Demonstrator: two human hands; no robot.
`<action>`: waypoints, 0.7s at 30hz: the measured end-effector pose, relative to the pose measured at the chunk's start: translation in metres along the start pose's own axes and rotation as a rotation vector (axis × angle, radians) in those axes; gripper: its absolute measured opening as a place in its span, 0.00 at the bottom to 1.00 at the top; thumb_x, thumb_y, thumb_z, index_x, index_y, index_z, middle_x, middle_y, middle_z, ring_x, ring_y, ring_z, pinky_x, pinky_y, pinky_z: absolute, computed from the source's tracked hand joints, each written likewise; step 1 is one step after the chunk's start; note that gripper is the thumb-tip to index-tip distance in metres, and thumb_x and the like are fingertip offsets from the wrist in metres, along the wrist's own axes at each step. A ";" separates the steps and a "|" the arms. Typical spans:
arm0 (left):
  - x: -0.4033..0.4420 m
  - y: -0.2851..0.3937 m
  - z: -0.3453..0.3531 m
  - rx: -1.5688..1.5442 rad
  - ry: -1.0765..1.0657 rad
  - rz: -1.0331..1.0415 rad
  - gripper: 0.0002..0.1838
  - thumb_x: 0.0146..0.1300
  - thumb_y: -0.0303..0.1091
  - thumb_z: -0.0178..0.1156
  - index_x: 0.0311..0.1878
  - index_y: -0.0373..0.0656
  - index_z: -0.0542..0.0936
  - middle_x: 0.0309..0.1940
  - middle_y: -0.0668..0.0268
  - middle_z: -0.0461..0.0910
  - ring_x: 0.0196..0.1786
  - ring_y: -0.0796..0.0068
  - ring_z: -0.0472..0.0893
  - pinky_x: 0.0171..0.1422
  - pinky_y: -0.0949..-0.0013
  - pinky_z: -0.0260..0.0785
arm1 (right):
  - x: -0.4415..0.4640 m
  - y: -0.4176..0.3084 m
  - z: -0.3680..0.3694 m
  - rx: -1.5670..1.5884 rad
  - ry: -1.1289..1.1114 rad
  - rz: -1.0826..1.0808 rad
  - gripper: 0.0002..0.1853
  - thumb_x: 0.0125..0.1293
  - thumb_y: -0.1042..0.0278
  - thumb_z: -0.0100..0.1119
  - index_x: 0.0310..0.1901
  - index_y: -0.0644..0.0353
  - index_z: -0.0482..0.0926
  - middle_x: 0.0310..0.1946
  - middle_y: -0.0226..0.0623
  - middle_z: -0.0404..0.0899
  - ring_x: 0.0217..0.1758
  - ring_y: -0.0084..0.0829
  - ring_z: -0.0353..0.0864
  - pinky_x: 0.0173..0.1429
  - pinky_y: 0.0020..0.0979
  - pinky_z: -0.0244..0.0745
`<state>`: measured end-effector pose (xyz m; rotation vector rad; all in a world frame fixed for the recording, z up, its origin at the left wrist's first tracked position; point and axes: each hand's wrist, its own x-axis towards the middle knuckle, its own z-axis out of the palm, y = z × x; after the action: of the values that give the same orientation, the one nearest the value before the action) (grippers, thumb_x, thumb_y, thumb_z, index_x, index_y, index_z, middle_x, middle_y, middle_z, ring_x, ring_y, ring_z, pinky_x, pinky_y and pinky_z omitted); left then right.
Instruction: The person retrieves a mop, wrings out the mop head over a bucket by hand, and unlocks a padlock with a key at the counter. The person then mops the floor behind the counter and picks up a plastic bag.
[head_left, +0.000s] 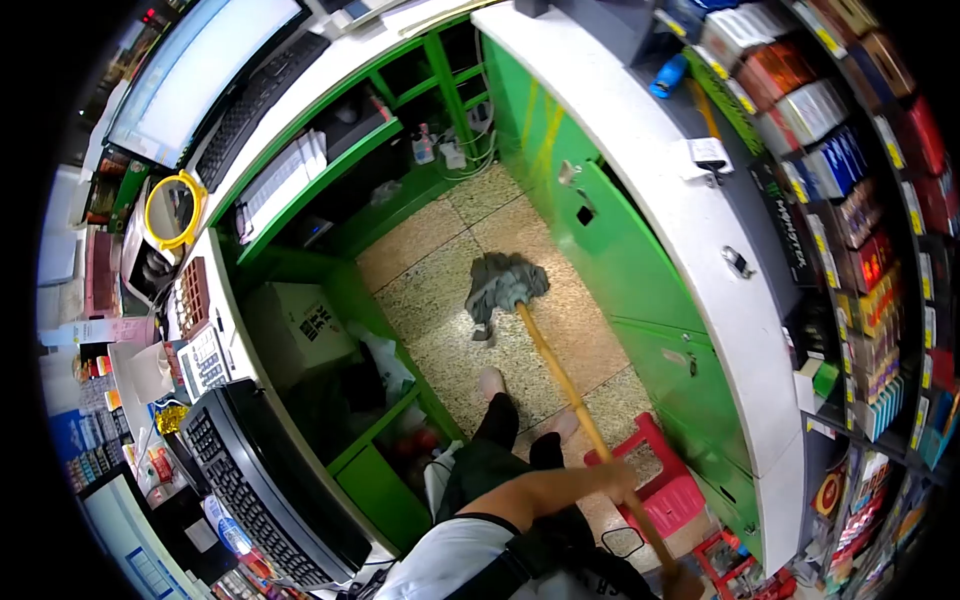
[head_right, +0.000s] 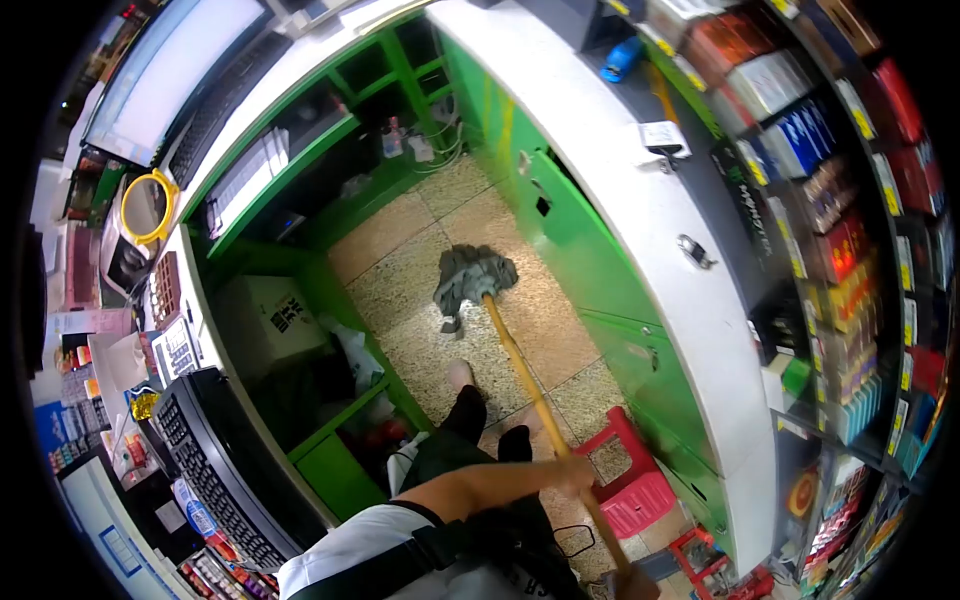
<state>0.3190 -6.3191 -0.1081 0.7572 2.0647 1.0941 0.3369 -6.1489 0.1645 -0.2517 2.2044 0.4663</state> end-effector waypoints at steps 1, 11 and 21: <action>-0.023 -0.010 -0.034 -0.006 0.078 -0.051 0.07 0.35 0.37 0.57 0.19 0.46 0.79 0.20 0.57 0.77 0.28 0.59 0.77 0.32 0.59 0.70 | 0.015 -0.016 -0.009 -0.041 0.055 0.005 0.14 0.53 0.52 0.56 0.31 0.55 0.75 0.30 0.35 0.76 0.29 0.30 0.75 0.29 0.37 0.68; -0.189 -0.144 -0.201 0.065 0.994 -0.470 0.07 0.34 0.38 0.58 0.17 0.46 0.75 0.19 0.60 0.75 0.28 0.59 0.75 0.38 0.62 0.68 | 0.116 -0.223 -0.202 -0.332 0.674 -0.500 0.11 0.47 0.70 0.56 0.35 0.58 0.73 0.19 0.41 0.73 0.20 0.39 0.75 0.24 0.36 0.69; -0.323 -0.100 -0.170 -0.197 1.537 -0.659 0.06 0.34 0.33 0.57 0.15 0.43 0.72 0.18 0.60 0.75 0.27 0.60 0.75 0.39 0.62 0.67 | 0.030 -0.341 -0.300 -0.654 0.711 -0.924 0.16 0.41 0.69 0.61 0.36 0.56 0.75 0.17 0.36 0.70 0.18 0.35 0.72 0.21 0.33 0.65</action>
<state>0.3652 -6.6857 -0.0291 -1.2442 2.8370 1.5815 0.2201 -6.5843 0.2299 -1.9199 2.1726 0.5910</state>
